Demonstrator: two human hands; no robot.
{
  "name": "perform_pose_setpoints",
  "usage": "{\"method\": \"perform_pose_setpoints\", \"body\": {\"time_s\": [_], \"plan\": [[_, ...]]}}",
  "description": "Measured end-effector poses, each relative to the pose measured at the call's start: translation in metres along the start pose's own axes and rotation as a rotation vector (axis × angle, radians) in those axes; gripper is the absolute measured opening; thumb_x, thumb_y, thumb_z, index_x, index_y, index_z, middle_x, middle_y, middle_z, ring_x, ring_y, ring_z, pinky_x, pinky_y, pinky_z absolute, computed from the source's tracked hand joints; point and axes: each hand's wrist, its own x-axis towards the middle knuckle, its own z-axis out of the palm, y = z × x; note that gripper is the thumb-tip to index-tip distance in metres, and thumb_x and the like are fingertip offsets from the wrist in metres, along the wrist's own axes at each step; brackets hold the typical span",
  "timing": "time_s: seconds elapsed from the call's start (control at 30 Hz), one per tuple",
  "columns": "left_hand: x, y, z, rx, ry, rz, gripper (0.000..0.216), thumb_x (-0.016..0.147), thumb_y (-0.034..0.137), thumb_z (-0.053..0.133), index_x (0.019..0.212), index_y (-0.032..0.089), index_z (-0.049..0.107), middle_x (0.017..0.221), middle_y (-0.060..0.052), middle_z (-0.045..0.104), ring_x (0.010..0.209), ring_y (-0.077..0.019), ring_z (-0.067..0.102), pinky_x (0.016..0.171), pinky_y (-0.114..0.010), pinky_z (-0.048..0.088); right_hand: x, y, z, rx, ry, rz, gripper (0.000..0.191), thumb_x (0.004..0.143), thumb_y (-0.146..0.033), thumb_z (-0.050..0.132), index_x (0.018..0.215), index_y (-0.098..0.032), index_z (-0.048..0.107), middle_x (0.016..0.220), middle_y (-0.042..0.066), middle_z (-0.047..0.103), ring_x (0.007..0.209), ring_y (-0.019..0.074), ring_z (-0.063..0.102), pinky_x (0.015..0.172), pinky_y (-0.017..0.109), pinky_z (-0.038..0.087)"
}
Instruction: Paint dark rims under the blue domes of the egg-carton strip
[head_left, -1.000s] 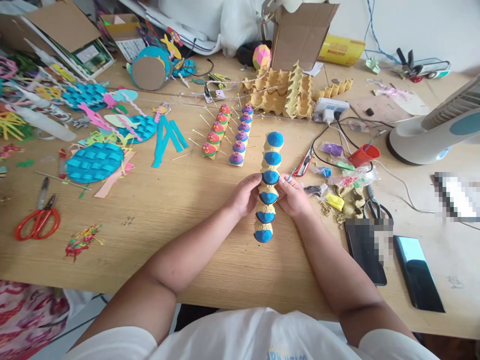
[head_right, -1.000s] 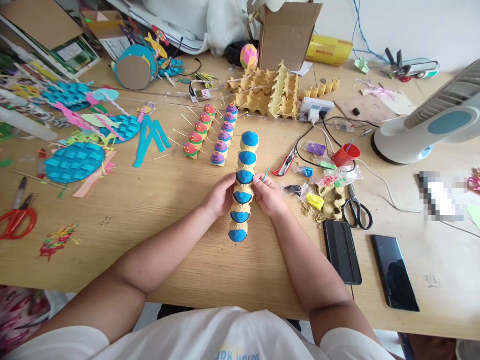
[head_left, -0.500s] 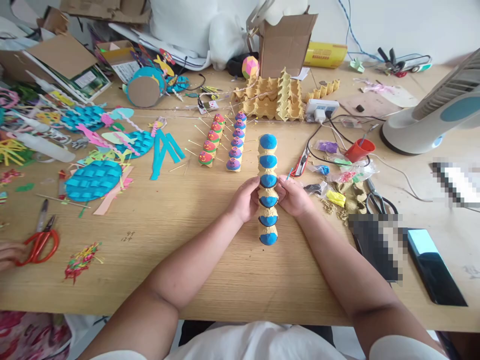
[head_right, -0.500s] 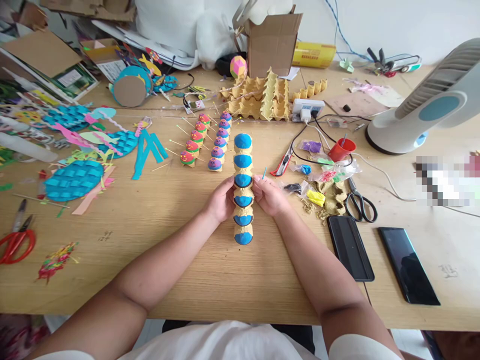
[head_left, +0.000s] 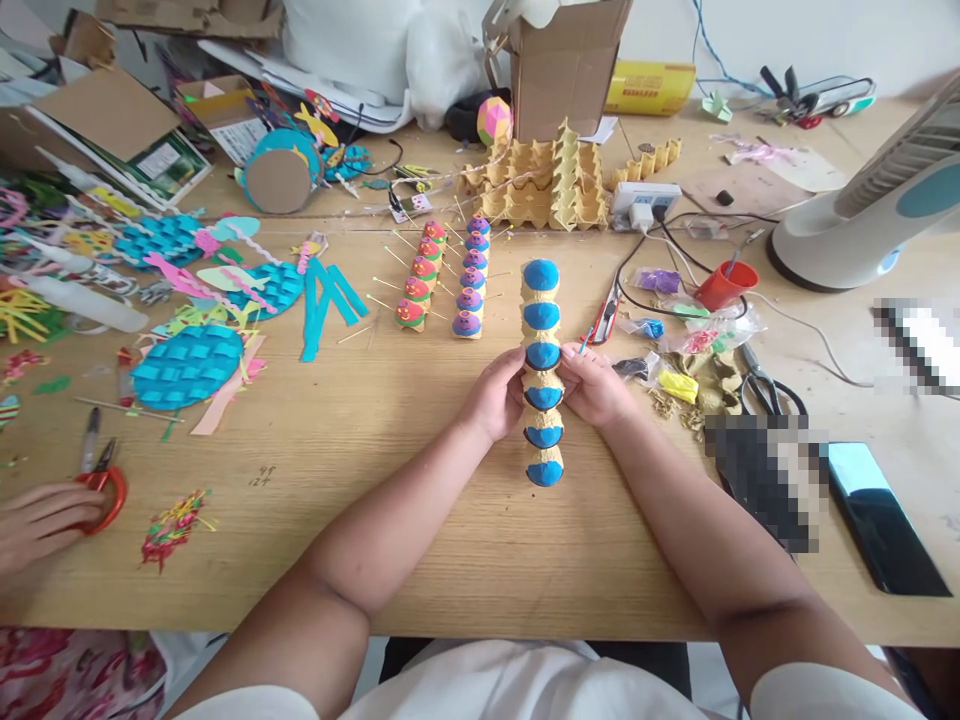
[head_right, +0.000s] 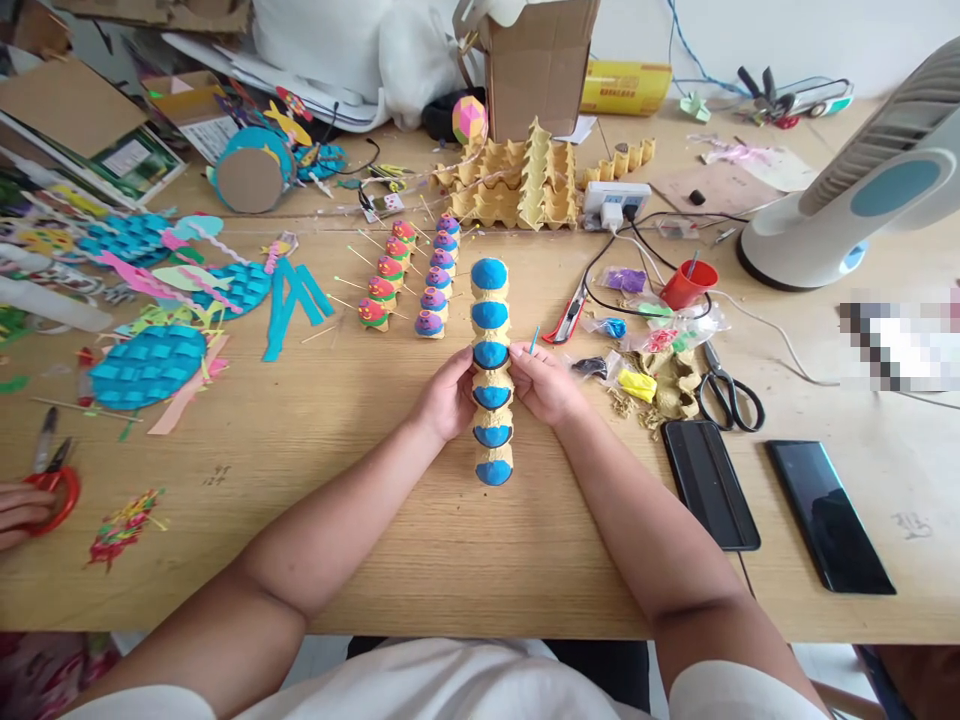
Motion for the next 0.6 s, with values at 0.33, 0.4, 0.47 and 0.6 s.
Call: {"method": "perform_pose_setpoints", "body": {"time_s": [0.33, 0.4, 0.47, 0.6], "plan": [[0.0001, -0.0023, -0.0019, 0.003, -0.036, 0.036, 0.041, 0.078, 0.052, 0.097, 0.086, 0.019, 0.075, 0.082, -0.002, 0.076, 0.068, -0.015, 0.07, 0.063, -0.028, 0.057, -0.001, -0.0017, 0.0025, -0.011, 0.052, -0.024, 0.063, 0.065, -0.059, 0.103, 0.068, -0.023, 0.052, 0.056, -0.011, 0.027, 0.053, 0.0069, 0.021, 0.05, 0.025, 0.022], [0.0, -0.0024, -0.0021, -0.002, -0.038, 0.037, 0.038, 0.081, 0.05, 0.095, 0.087, 0.02, 0.074, 0.082, -0.001, 0.077, 0.069, -0.0145, 0.071, 0.065, -0.028, 0.058, -0.0012, -0.0019, 0.0018, -0.006, 0.053, -0.013, 0.065, 0.063, -0.059, 0.104, 0.067, -0.023, 0.049, 0.055, -0.011, 0.027, 0.053, 0.0068, 0.021, 0.051, 0.026, 0.022], [0.0001, -0.0024, -0.0022, 0.003, -0.041, 0.029, 0.037, 0.082, 0.05, 0.095, 0.087, 0.02, 0.074, 0.082, 0.0, 0.076, 0.07, -0.0144, 0.071, 0.066, -0.028, 0.059, -0.0014, -0.0024, 0.001, 0.001, 0.053, -0.002, 0.067, 0.063, -0.059, 0.104, 0.066, -0.023, 0.048, 0.055, -0.011, 0.028, 0.053, 0.0069, 0.021, 0.051, 0.026, 0.022], [0.0011, -0.0026, -0.0028, 0.004, -0.051, 0.031, 0.04, 0.079, 0.051, 0.096, 0.086, 0.018, 0.075, 0.082, -0.001, 0.076, 0.069, -0.0143, 0.07, 0.065, -0.027, 0.059, -0.0016, -0.0029, 0.0006, -0.014, 0.037, 0.025, 0.07, 0.065, -0.064, 0.102, 0.064, -0.024, 0.045, 0.056, -0.009, 0.032, 0.054, 0.0078, 0.026, 0.053, 0.027, 0.026]]}}
